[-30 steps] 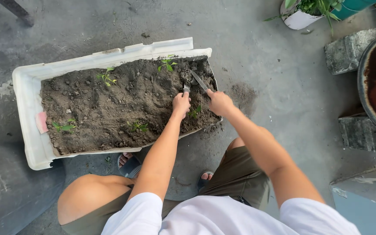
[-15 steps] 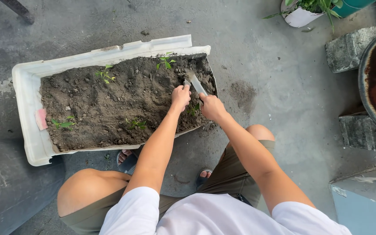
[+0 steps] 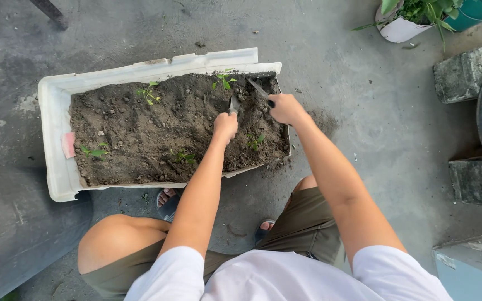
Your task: Using small shovels/trowels to dig and plant seedlings in a soil-filled plastic container on a balcony.
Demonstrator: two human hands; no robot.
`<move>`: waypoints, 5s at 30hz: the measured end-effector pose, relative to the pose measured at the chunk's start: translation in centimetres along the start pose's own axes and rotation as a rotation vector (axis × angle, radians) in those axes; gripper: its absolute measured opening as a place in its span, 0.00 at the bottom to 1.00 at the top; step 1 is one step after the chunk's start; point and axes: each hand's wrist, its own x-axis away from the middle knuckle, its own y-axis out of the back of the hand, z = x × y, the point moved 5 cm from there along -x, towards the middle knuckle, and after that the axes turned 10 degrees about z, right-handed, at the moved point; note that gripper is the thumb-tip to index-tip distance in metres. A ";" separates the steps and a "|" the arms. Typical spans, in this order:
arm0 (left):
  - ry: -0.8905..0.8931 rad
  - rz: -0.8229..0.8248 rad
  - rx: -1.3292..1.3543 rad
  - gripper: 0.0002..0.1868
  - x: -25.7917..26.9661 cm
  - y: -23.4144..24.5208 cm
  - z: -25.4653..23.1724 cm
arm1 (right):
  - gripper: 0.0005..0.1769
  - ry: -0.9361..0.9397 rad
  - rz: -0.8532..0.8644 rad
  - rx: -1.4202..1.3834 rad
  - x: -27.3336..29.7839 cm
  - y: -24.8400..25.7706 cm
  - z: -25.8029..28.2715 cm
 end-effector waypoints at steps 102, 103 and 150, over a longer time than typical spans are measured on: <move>-0.009 0.196 0.461 0.13 -5.7 -7.6 4.6 | 0.33 0.006 -0.129 0.007 7.8 -9.8 -1.8; -0.013 0.195 0.458 0.13 -5.3 -7.4 4.1 | 0.33 0.007 -0.133 0.006 7.7 -10.2 -2.0; -0.117 0.061 0.052 0.21 -1.0 -1.7 -0.7 | 0.34 -0.110 0.038 -0.125 8.0 -1.2 -1.4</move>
